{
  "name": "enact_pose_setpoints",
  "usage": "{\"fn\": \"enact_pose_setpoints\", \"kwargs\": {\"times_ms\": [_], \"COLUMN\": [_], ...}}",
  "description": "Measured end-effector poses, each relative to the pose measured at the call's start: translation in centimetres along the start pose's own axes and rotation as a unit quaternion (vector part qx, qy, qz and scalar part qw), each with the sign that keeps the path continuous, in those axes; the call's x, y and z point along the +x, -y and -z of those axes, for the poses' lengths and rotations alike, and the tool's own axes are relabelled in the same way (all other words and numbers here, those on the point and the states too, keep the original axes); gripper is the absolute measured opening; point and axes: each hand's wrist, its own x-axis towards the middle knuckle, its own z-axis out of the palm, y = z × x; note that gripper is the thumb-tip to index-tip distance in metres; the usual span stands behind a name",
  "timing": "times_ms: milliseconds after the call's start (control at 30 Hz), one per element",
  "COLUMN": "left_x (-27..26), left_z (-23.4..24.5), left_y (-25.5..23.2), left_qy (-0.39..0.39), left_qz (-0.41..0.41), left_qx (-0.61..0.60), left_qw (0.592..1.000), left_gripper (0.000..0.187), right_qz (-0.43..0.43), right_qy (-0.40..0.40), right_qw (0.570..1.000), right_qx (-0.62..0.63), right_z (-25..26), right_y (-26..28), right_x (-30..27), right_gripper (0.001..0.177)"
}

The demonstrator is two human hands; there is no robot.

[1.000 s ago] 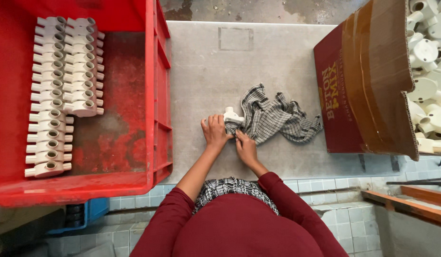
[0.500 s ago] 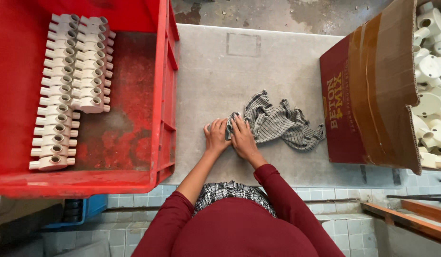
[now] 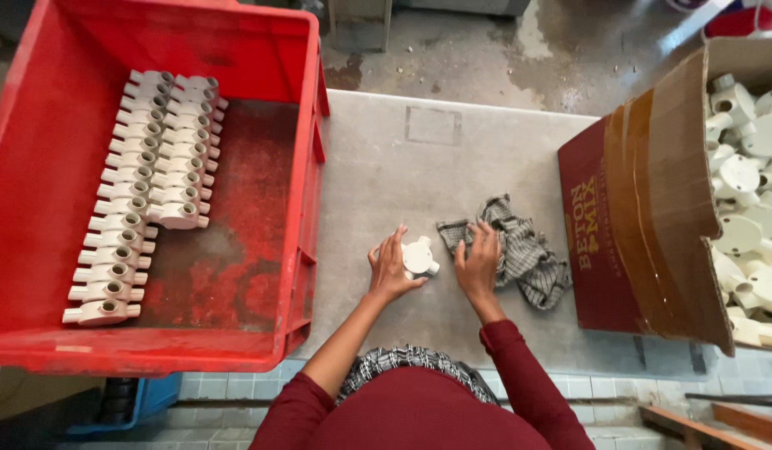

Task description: The person wipes small white plastic components with a cloth and places them into a red crate.

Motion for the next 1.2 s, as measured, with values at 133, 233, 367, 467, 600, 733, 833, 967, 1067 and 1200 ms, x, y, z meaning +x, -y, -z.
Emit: {"fn": "enact_pose_setpoints", "kwargs": {"times_ms": [133,233,367,467,600,733,833,967,1067,1200], "left_x": [0.4,1.3,1.0,1.3,2.9,4.8,6.6,7.5,7.2,4.9], "left_z": [-1.3,-6.8,-6.3,-4.2,2.2,9.1,12.5,17.1,20.6,26.0], "left_y": [0.5,6.0,6.0,3.9,-1.5,-7.8,-8.8,-9.6,-8.9,-7.1], "left_qy": [-0.094,-0.100,0.005,-0.040,-0.141,-0.218,-0.262,-0.352,-0.405,-0.440], "left_qz": [0.080,0.273,0.368,0.347,0.257,0.162,0.118,0.036,-0.001,-0.001], "left_qx": [-0.066,-0.163,-0.263,-0.320,-0.384,-0.388,-0.382,-0.363,-0.358,-0.335], "left_qw": [0.990,0.943,0.892,0.881,0.876,0.881,0.878,0.862,0.841,0.833], "left_gripper": [0.093,0.072,0.079,0.073,0.069,0.062,0.067,0.066,0.064,0.067], "right_qz": [-0.021,-0.190,-0.148,-0.120,-0.067,-0.008,0.046,0.117,0.151,0.183], "right_qy": [0.050,0.203,0.276,0.255,0.157,0.076,0.036,0.019,0.027,0.040], "right_qw": [0.980,0.935,0.929,0.931,0.928,0.924,0.909,0.887,0.870,0.842], "right_qx": [0.190,0.220,0.198,0.231,0.332,0.375,0.414,0.446,0.469,0.507], "right_z": [-2.9,-8.8,-7.9,-5.1,0.0,2.7,5.5,6.9,7.7,6.1], "right_y": [0.4,-2.3,1.5,4.2,8.0,10.8,14.6,19.3,23.5,28.4], "right_x": [-0.8,-1.9,-2.8,-1.7,1.8,6.4,9.4,12.0,12.3,12.1], "right_gripper": [0.022,0.051,0.063,0.064,0.054,0.049,0.047,0.048,0.046,0.045]}}
